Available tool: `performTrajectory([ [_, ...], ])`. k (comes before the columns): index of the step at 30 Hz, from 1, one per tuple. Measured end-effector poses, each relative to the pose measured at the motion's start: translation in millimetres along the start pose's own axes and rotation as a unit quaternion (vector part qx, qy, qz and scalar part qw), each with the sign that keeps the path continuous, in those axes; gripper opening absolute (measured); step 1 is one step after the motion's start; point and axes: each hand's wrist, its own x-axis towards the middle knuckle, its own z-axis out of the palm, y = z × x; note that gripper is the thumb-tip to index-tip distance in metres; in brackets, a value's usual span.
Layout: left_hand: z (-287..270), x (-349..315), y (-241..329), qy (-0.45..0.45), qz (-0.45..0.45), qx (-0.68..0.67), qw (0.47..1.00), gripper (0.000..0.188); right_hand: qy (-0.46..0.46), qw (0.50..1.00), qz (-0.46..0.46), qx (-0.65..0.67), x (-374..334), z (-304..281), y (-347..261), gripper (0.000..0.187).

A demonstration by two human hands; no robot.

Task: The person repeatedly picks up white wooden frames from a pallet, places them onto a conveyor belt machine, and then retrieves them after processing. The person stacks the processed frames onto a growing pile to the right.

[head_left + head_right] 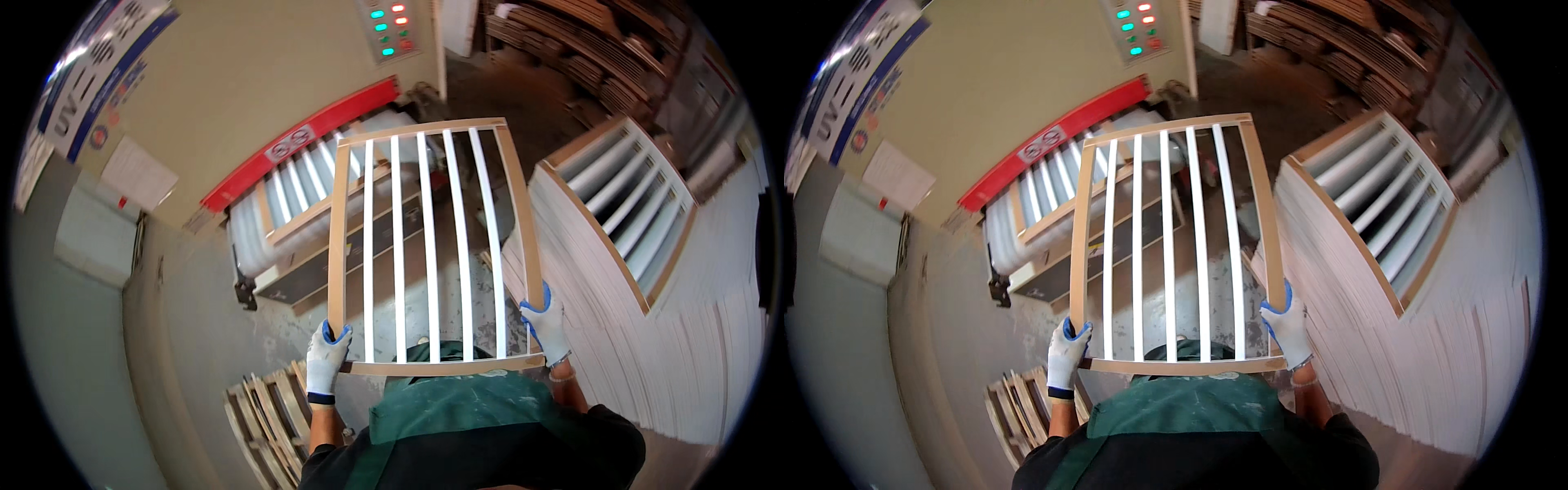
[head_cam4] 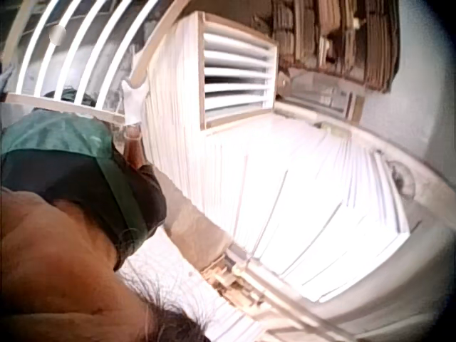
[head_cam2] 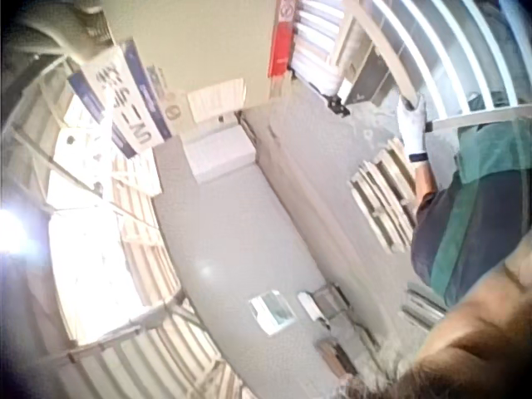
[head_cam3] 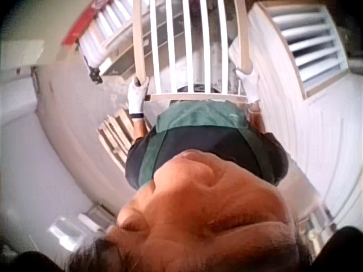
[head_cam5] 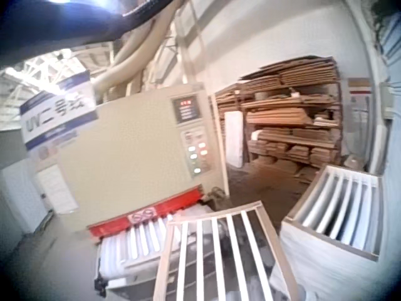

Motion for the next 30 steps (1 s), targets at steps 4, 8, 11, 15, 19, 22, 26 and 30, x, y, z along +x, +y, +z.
performTrajectory([
  [4,-34,-35,-33,0.091,-0.03,0.016,0.995,0.034,-0.114,0.993,-0.001,-0.017,27,57,-10,0.061],
  [8,-58,-51,-73,0.137,-0.088,0.004,0.987,0.035,-0.172,0.982,-0.03,-0.068,39,114,-29,0.065],
  [11,-69,-60,-93,0.173,-0.11,0.011,0.979,0.037,-0.188,0.976,-0.081,-0.077,40,146,-44,0.059],
  [15,-85,-59,-102,0.178,-0.141,0.033,0.973,0.039,-0.197,0.974,-0.066,-0.092,34,176,-63,0.054],
  [19,-87,-50,-128,0.182,-0.146,0.016,0.972,0.039,-0.215,0.969,-0.084,-0.083,36,188,-57,0.051],
  [22,-92,-39,-125,0.166,-0.14,0.018,0.976,0.04,-0.219,0.97,-0.07,-0.074,40,193,-45,0.051],
  [26,-94,-24,-134,0.144,-0.137,0.037,0.979,0.044,-0.232,0.969,-0.033,-0.075,56,202,-31,0.055],
  [30,-91,-12,-115,0.149,-0.124,0.089,0.977,0.051,-0.184,0.972,-0.111,-0.096,86,215,0,0.049],
])
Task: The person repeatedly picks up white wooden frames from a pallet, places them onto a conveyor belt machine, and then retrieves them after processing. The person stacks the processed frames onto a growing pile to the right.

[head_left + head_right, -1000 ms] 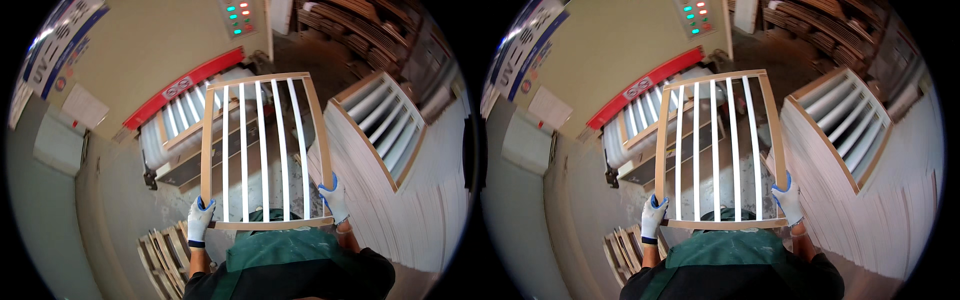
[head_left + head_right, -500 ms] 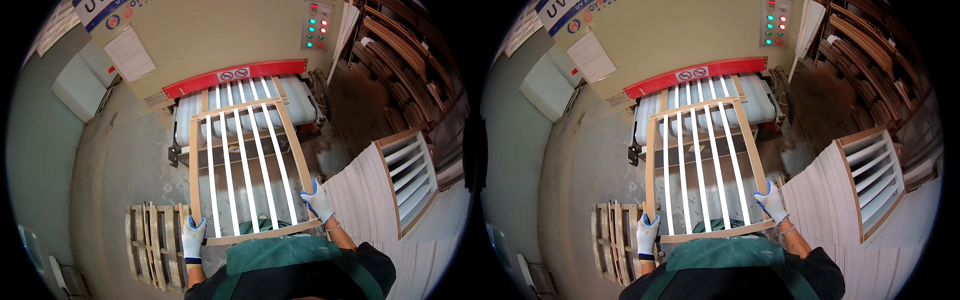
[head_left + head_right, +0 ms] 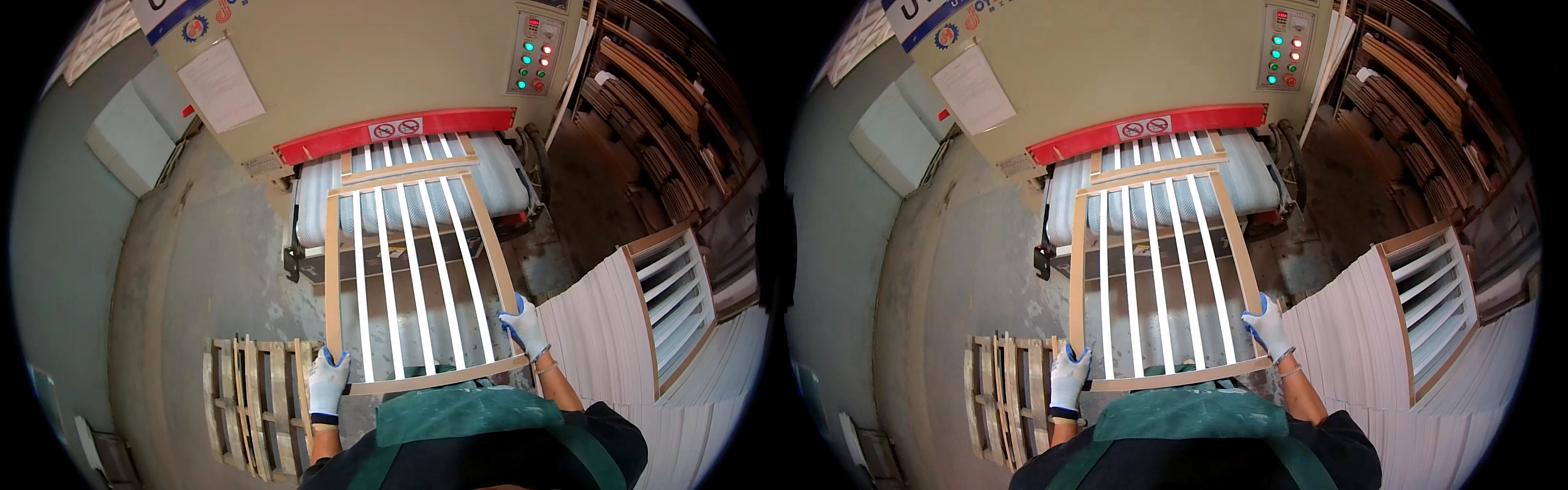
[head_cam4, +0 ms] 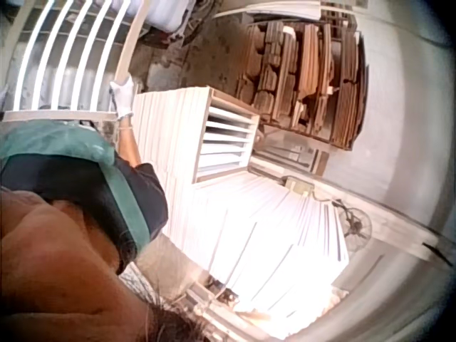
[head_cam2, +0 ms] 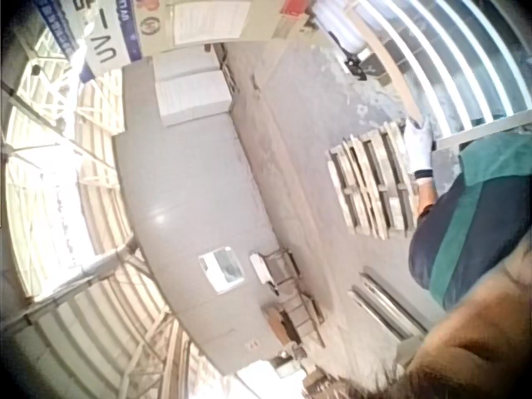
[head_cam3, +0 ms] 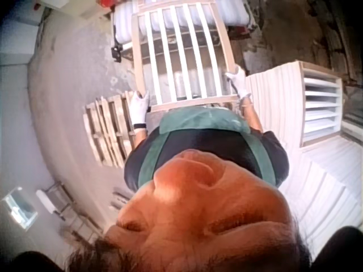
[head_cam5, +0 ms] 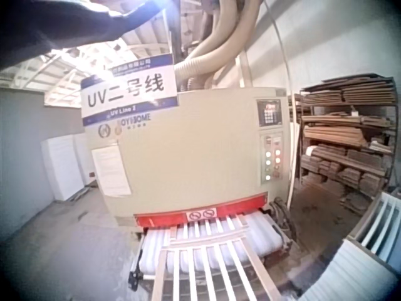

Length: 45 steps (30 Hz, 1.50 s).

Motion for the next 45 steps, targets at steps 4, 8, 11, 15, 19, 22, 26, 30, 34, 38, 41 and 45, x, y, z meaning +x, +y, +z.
performTrajectory([
  [4,4,14,-6,-0.02,0.041,0.021,0.999,0.046,-0.011,0.999,0.031,0.003,17,5,-15,0.054],
  [8,3,38,2,-0.005,0.074,0.016,0.997,0.049,-0.019,0.999,0.042,0.016,33,6,-14,0.055],
  [11,10,55,-2,-0.012,0.073,0.022,0.997,0.05,-0.024,0.999,0.034,-0.012,46,9,-25,0.051],
  [15,6,72,1,-0.035,0.061,0.022,0.997,0.051,-0.038,0.997,0.061,0.009,54,15,-45,0.047],
  [19,18,91,9,-0.032,0.078,0.017,0.996,0.05,-0.018,0.996,0.034,0.078,73,16,-27,0.04],
  [22,23,104,12,-0.031,0.079,0.022,0.996,0.048,-0.094,0.986,0.043,0.134,92,14,-28,0.041],
  [26,35,126,15,-0.024,0.09,0.029,0.995,0.045,-0.101,0.983,0.011,0.154,104,17,-49,0.055],
  [30,38,138,21,0.013,0.132,-0.015,0.991,0.043,-0.017,0.999,-0.012,0.031,92,14,-32,0.075],
  [34,44,157,28,-0.048,0.086,-0.018,0.995,0.047,0.061,0.997,0.04,0.024,43,-3,-28,0.074],
  [38,48,186,40,-0.094,0.14,-0.043,0.985,0.061,0.171,0.981,0.089,0.033,-25,-31,-4,0.064],
  [41,50,233,21,-0.059,0.155,-0.079,0.983,0.051,0.24,0.957,0.132,-0.097,-55,-49,-47,0.06],
  [45,3,163,141,-0.186,0.143,-0.034,0.971,0.056,0.404,0.87,0.141,-0.246,-102,-92,-34,0.054],
])
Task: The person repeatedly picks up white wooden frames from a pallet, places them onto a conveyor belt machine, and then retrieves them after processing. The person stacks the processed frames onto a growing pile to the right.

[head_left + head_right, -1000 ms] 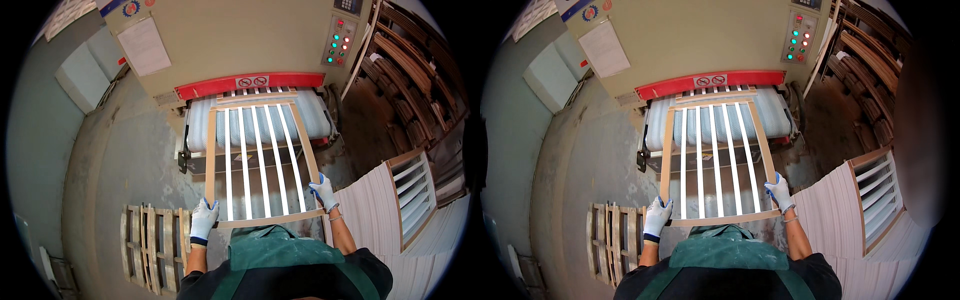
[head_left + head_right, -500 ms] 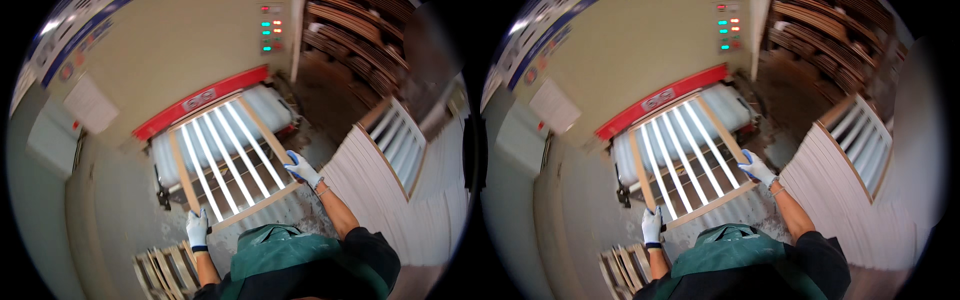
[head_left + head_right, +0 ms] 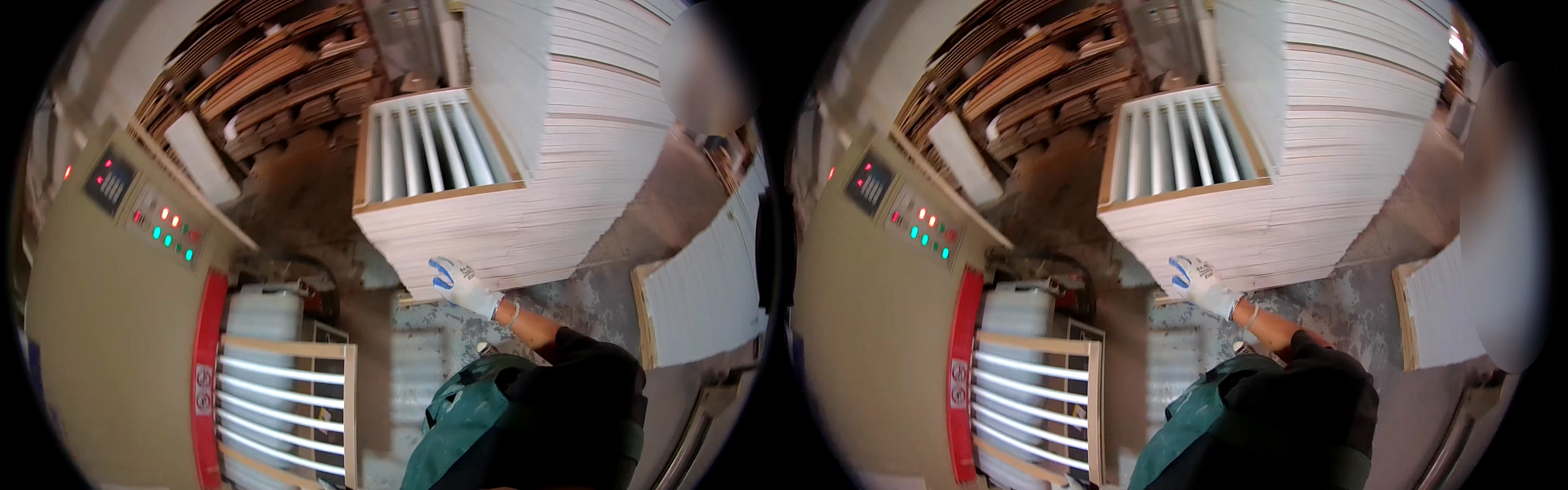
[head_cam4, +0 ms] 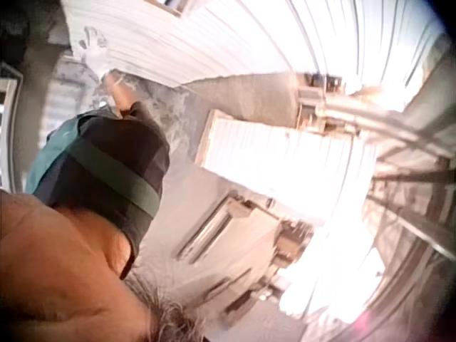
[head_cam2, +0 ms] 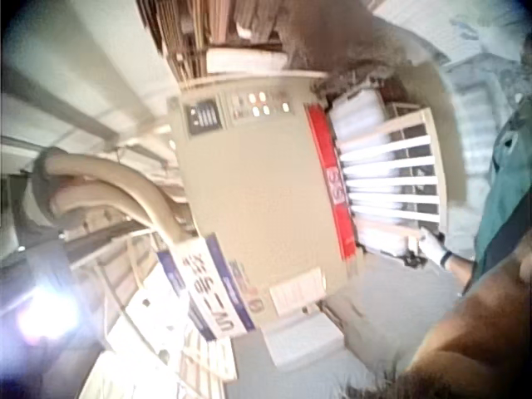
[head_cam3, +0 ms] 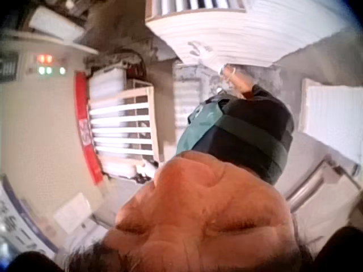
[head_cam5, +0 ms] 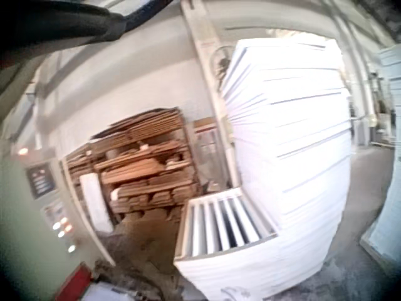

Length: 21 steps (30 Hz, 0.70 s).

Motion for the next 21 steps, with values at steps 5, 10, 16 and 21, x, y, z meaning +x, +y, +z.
performTrajectory([
  [5,65,48,71,-0.049,0.168,0.014,0.985,0.059,0.114,0.958,-0.005,-0.263,43,-96,17,0.053],
  [10,125,64,149,-0.08,0.305,0.038,0.948,0.062,-0.012,0.903,0.128,-0.409,103,-119,62,0.065],
  [16,177,67,222,-0.065,0.434,0.09,0.894,0.065,-0.059,0.896,0.108,-0.426,116,-113,65,0.058],
  [21,237,60,287,-0.051,0.549,0.118,0.826,0.068,-0.047,0.875,0.103,-0.471,113,-98,95,0.046],
])
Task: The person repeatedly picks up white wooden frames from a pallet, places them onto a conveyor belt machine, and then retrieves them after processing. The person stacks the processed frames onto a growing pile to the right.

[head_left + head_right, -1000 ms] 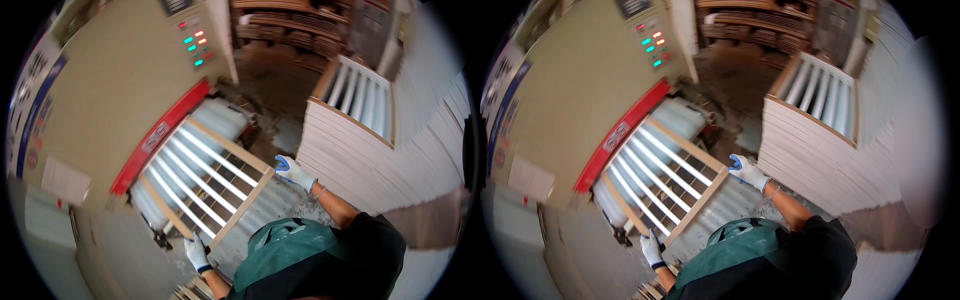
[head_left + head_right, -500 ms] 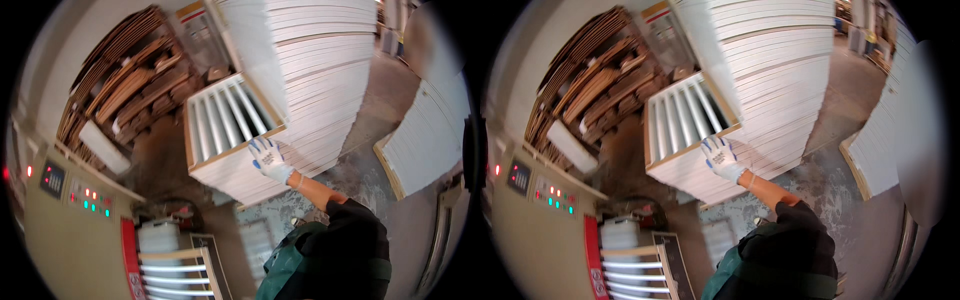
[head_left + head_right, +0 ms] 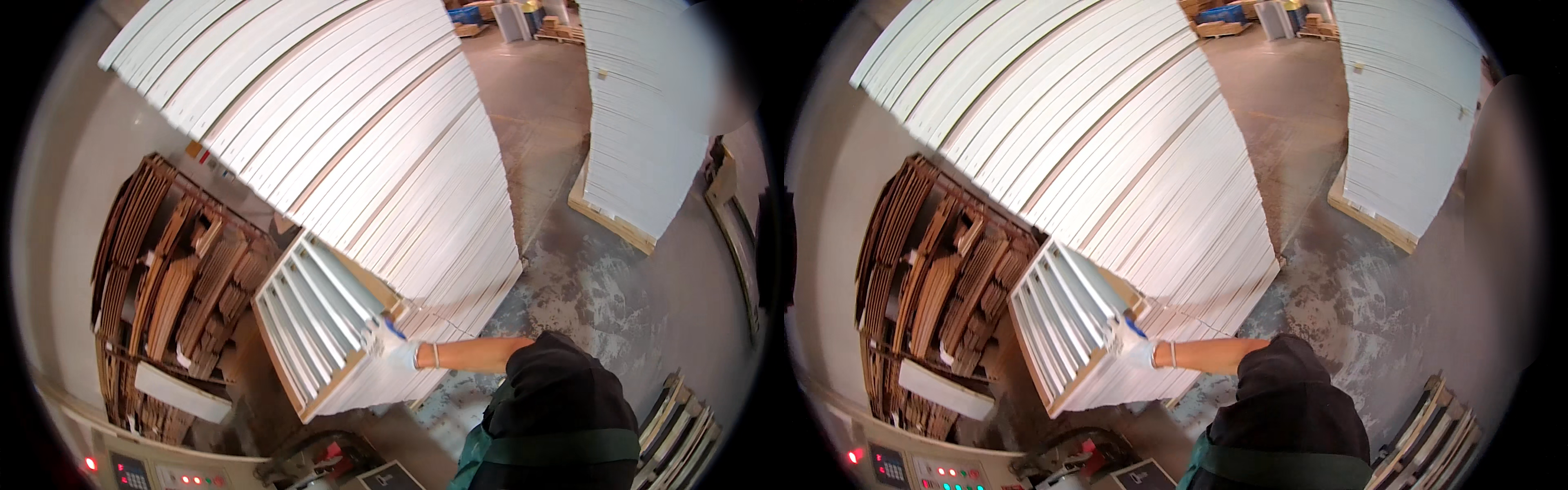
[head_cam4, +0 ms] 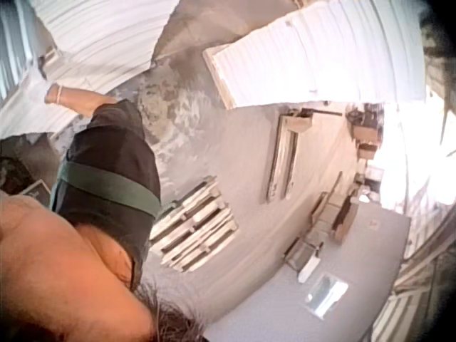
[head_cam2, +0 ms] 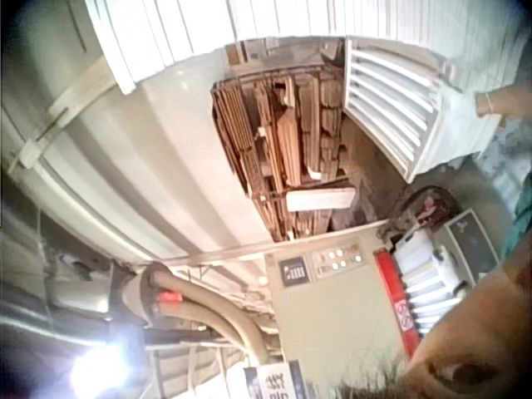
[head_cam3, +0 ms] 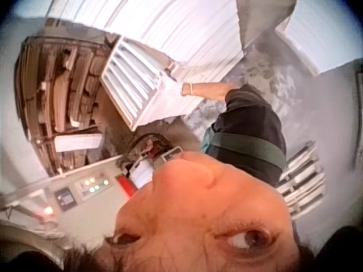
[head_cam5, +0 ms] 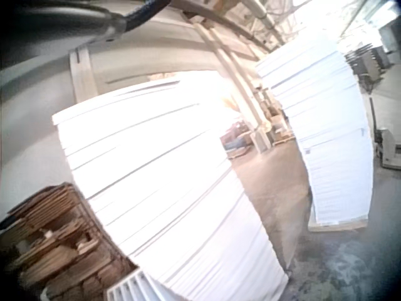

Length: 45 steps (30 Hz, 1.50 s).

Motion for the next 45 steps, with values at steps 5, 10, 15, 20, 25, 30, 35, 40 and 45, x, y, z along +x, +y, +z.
performTrajectory([
  [5,-2,53,1,0.058,0.097,0.127,0.985,0.072,0.048,0.989,-0.126,0.065,-63,-2,-47,0.045],
  [10,19,110,-12,-0.213,-0.029,-0.166,0.962,0.061,-0.026,0.956,-0.246,0.155,-146,-54,-24,0.051],
  [15,-5,70,29,-0.287,-0.134,-0.187,0.93,0.041,0.152,0.962,0.015,0.225,-189,-43,39,0.065],
  [20,-19,33,57,-0.265,-0.118,-0.181,0.94,0.043,0.046,0.861,0.219,0.456,-181,24,38,0.071],
  [25,-27,-32,13,-0.219,-0.206,-0.296,0.907,0.041,-0.059,0.827,0.178,0.531,-161,7,47,0.065],
  [30,-64,-103,19,-0.083,-0.284,-0.354,0.887,0.018,-0.088,0.799,0.158,0.573,-171,-32,36,0.054],
  [35,-100,-195,22,0.015,-0.379,-0.295,0.877,0.025,-0.09,0.775,0.042,0.624,-150,-11,9,0.052],
  [40,-117,-260,89,0.105,-0.499,-0.264,0.818,0.025,-0.247,0.738,-0.083,0.623,-108,-68,8,0.053],
  [45,-100,-325,153,0.204,-0.556,-0.216,0.776,0.021,-0.177,0.714,-0.225,0.639,-83,-39,-18,0.043],
])
